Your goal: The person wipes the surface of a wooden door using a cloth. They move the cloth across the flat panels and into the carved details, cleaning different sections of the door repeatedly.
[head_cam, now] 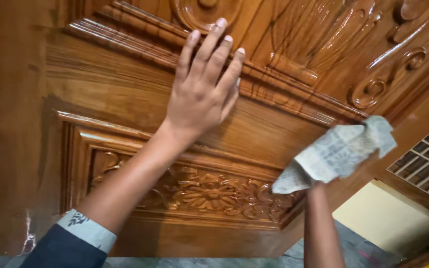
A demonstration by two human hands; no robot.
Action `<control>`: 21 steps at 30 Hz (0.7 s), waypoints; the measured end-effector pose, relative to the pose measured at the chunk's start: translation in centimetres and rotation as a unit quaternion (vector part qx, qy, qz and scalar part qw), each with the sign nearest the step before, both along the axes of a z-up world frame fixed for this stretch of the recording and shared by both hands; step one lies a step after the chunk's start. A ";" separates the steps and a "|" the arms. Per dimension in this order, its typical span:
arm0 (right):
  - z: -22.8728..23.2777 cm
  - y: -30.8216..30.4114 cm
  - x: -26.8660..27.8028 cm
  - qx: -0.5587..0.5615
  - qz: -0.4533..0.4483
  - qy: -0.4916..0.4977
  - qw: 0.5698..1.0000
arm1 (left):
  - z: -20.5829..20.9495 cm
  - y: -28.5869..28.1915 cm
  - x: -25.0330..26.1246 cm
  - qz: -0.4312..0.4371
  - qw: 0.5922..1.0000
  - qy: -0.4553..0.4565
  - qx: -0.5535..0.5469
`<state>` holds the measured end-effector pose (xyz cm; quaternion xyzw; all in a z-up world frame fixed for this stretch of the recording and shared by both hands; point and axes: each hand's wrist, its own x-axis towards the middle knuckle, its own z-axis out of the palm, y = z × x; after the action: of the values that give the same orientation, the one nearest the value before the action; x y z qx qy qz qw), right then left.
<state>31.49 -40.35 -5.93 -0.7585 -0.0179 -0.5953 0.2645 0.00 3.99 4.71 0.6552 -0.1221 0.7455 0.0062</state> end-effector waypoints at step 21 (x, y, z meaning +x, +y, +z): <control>2.7 21.8 -18.6 -0.197 0.075 -0.051 0.976 | 0.2 0.8 -1.0 -0.106 0.994 0.007 -0.001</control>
<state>12.89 -18.56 -3.23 -0.7610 -0.2054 -0.5963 0.1522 -1.02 4.80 4.89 0.6435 -0.1902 0.7364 0.0860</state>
